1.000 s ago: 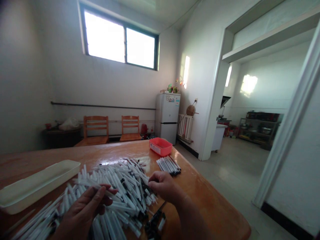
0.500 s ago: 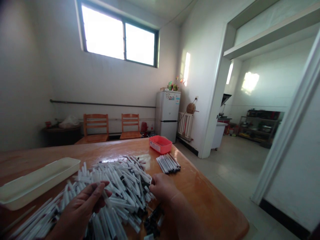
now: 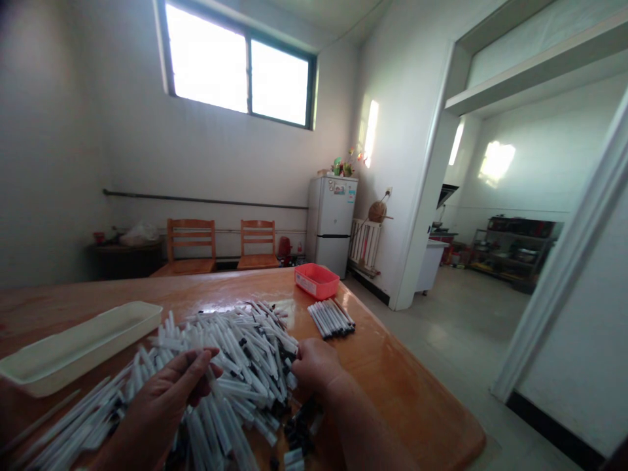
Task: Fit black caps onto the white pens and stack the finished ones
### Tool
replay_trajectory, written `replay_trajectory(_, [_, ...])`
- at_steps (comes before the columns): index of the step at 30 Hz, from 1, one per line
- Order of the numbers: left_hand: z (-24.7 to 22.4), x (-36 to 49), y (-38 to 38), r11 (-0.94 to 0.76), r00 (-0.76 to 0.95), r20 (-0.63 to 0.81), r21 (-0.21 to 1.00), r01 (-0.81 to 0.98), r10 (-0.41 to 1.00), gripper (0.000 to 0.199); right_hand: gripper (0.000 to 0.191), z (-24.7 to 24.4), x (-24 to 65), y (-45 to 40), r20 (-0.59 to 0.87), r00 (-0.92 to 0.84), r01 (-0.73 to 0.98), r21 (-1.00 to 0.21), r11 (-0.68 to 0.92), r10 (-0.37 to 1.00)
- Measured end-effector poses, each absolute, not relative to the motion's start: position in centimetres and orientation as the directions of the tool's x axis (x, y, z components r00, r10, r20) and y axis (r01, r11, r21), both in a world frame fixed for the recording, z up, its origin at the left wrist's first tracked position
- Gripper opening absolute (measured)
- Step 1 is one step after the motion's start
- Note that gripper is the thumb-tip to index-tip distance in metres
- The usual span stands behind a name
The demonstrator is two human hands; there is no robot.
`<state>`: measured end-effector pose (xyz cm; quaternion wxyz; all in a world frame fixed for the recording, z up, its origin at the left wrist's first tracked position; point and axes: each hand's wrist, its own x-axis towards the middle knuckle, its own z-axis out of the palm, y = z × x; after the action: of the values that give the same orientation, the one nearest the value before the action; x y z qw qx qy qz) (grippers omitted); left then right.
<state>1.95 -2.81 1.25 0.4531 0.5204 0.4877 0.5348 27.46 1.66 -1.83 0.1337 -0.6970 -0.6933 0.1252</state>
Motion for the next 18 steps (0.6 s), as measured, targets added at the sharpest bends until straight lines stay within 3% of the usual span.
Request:
replay_trajectory(13, [1.5, 1.8, -2.9, -0.118, -0.051, 0.120, 0.992, 0.032, 0.991, 0.045, 0.014, -1.2, 28.1, 1.3, 0.125, -0.017, 0.874, -0.479, 0.076, 0.992])
replay_trajectory(15, [1.8, 2.0, -3.1, -0.120, -0.037, 0.121, 0.992, 0.025, 0.992, 0.046, 0.014, -0.8, 28.1, 0.8, 0.150, -0.033, 0.784, -0.609, 0.119, 0.988])
replay_trajectory(18, [1.7, 2.0, -3.1, -0.097, 0.013, 0.097, 0.995, 0.012, 0.995, 0.047, 0.010, -0.1, 27.6, 0.2, 0.137, -0.070, 0.396, -0.906, 0.154, 0.988])
